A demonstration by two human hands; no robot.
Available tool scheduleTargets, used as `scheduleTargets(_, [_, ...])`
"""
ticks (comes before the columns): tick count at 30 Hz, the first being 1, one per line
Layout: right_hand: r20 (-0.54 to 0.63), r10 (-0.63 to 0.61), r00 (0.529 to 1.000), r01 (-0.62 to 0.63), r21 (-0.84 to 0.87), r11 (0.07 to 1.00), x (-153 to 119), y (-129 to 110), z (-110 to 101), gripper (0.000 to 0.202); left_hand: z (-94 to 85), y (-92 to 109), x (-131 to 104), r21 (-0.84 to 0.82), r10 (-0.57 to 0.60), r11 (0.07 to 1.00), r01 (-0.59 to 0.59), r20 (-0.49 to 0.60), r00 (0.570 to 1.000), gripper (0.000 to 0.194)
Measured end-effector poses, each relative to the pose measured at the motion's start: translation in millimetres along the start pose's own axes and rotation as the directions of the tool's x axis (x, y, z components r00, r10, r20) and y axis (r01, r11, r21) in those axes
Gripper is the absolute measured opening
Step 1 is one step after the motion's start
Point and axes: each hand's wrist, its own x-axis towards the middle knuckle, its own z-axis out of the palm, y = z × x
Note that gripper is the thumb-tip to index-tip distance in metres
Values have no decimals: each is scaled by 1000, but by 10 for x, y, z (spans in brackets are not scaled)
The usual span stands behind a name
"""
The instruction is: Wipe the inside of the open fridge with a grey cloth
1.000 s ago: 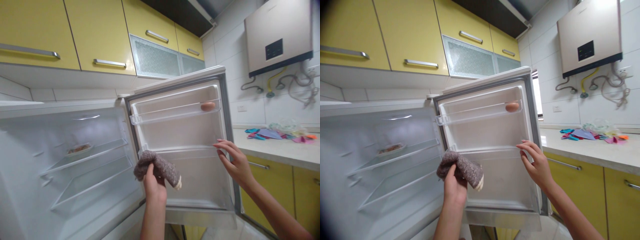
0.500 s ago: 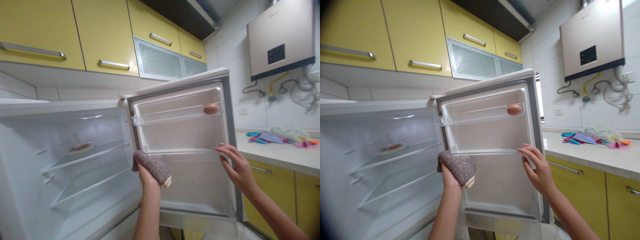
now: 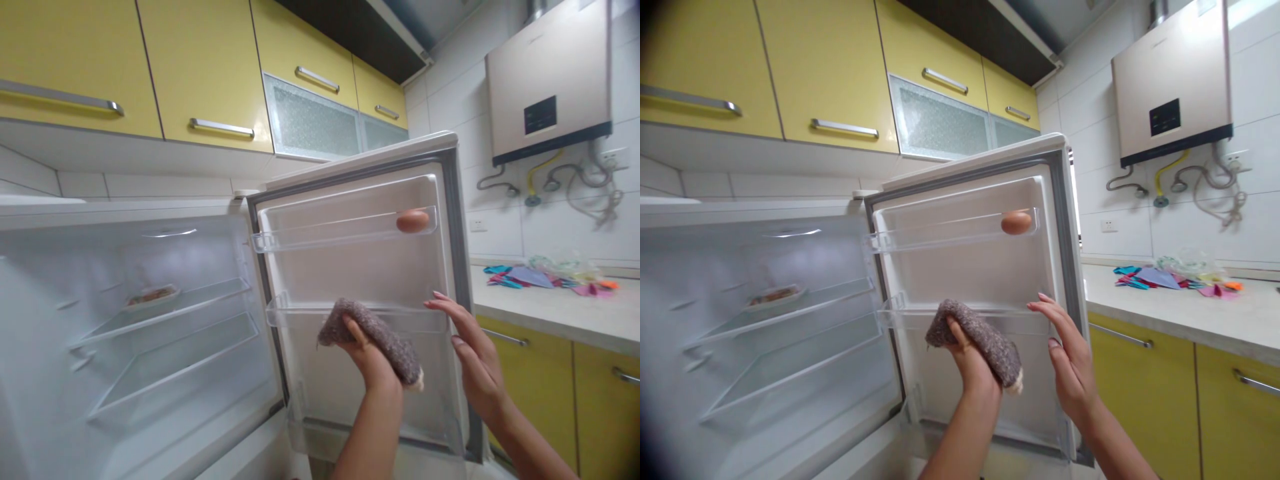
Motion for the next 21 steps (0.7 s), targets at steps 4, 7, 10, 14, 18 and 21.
scheduleTargets(4, [141, 28, 990, -40, 81, 996, 44, -7, -216, 51, 49, -356, -431, 44, -108, 994, 102, 145, 983, 76])
scheduleTargets(7, [245, 44, 969, -61, 63, 996, 130, -26, -362, 55, 115, -502, -681, -12, -271, 956, 292, 341, 900, 77])
scheduleTargets(10, [296, 14, 955, -7, -26, 1000, 207, -59, -436, 53, 159, -510, -806, -61, -347, 901, 429, 493, 798, 74])
scheduleTargets(14, [312, 13, 950, 26, -120, 992, 236, -77, -434, 49, 80, -396, -755, -36, -373, 900, 434, 452, 811, 75])
scheduleTargets(18, [278, 17, 960, 4, -78, 997, 205, -48, -395, 48, -71, -232, -567, -22, -429, 882, 471, 379, 820, 75])
scheduleTargets(21, [251, 5, 968, 13, -70, 997, 181, -21, -372, 47, -152, -41, -365, -33, -411, 898, 438, 285, 866, 68])
